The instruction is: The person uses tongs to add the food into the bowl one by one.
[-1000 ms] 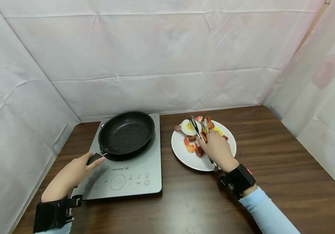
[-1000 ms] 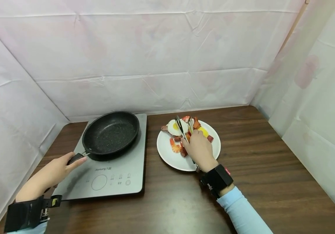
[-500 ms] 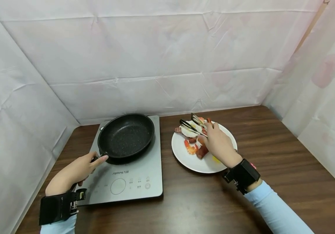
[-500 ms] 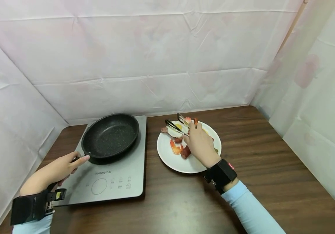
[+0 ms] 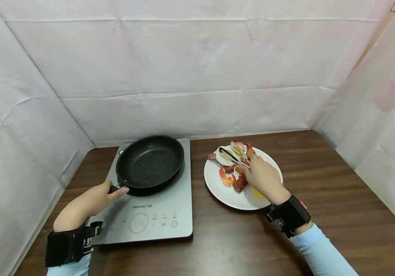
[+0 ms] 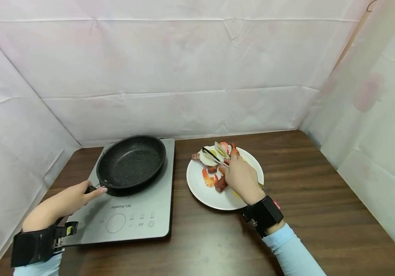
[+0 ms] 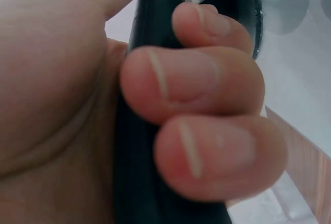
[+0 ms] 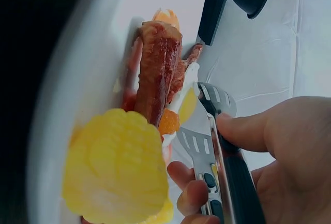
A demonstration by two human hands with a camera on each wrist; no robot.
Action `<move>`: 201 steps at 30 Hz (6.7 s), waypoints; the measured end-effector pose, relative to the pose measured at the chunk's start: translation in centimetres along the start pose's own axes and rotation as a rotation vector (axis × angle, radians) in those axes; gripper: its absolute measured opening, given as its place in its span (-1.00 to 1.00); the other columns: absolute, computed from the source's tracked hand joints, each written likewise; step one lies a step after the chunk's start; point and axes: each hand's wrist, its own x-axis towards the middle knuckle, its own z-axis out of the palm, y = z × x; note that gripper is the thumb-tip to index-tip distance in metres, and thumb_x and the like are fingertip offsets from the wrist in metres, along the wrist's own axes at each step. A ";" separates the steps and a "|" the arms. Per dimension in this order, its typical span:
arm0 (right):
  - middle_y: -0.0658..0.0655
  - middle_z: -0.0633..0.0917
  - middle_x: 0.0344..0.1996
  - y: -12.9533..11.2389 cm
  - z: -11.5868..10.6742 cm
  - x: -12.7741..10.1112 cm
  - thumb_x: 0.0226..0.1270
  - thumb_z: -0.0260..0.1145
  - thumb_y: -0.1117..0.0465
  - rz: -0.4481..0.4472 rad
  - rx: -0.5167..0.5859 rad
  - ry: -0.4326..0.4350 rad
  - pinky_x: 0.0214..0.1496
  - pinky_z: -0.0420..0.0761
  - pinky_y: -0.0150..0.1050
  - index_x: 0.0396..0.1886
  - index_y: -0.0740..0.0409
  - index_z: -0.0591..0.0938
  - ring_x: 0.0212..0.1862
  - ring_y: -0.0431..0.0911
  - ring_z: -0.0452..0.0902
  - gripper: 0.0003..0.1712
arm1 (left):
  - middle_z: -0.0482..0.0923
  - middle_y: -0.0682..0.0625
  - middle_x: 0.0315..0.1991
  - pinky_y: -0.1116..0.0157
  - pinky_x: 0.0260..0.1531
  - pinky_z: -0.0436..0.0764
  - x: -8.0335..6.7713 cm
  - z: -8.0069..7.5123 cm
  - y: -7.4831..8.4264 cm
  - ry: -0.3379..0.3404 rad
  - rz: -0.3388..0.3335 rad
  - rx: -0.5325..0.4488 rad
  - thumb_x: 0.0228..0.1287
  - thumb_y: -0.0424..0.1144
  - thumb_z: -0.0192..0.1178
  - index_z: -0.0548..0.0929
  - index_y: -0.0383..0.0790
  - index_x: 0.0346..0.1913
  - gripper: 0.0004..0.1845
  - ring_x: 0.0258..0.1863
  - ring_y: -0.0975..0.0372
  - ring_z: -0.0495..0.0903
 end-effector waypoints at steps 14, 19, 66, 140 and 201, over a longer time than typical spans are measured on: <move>0.17 0.66 -0.42 0.6 0.4 -0.4 0.40 0.38 0.08 -0.091 -0.045 0.132 -0.58 0.37 -0.12 -0.07 0.18 0.54 -0.44 0.05 0.62 -0.69 | 0.56 -0.48 -0.02 0.15 -0.34 0.55 -0.5 0.2 0.7 0.010 -0.022 -0.028 0.56 0.31 -0.17 0.24 -0.71 0.27 -0.07 -0.32 0.09 0.57; 0.14 0.64 -0.45 0.5 0.4 -0.3 0.39 0.39 0.09 -0.097 -0.051 0.127 -0.61 0.32 -0.16 -0.10 0.15 0.54 -0.48 0.01 0.58 -0.72 | 0.56 -0.45 -0.06 0.19 -0.42 0.53 -0.7 0.3 0.7 -0.002 -0.034 -0.070 0.58 0.29 -0.17 0.19 -0.73 0.30 -0.07 -0.51 0.10 0.53; 0.04 0.57 -0.48 -6.7 -4.1 4.6 0.49 0.29 -0.05 -0.295 -0.028 0.132 -0.56 0.40 -0.17 -0.15 0.09 0.55 -0.48 -0.05 0.55 -0.70 | 0.45 -0.63 0.18 -0.08 -0.06 0.63 1.2 0.7 3.6 0.032 -0.023 -0.017 0.57 0.23 -0.09 0.26 -0.78 0.27 -0.09 0.03 -0.19 0.64; 0.17 0.65 -0.17 -16.2 0.4 5.7 0.57 0.17 -0.10 -0.461 -0.097 -0.117 -0.29 0.57 -0.13 0.09 0.21 0.54 -0.20 0.01 0.63 -0.55 | 0.44 -0.63 0.21 -0.11 -0.02 0.63 1.4 0.7 5.4 0.017 -0.027 -0.018 0.58 0.18 -0.10 0.28 -0.76 0.28 -0.14 0.08 -0.26 0.62; 0.51 0.66 0.04 9.5 -7.1 -3.5 0.46 0.26 -0.16 0.020 -0.086 -0.095 -0.52 0.50 -0.10 0.27 0.44 0.48 -0.23 0.21 0.67 -0.24 | 0.35 -0.67 0.28 -0.16 0.06 0.59 0.9 0.4 4.6 -0.001 -0.023 -0.006 0.59 0.22 -0.14 0.20 -0.79 0.33 -0.07 0.21 -0.34 0.52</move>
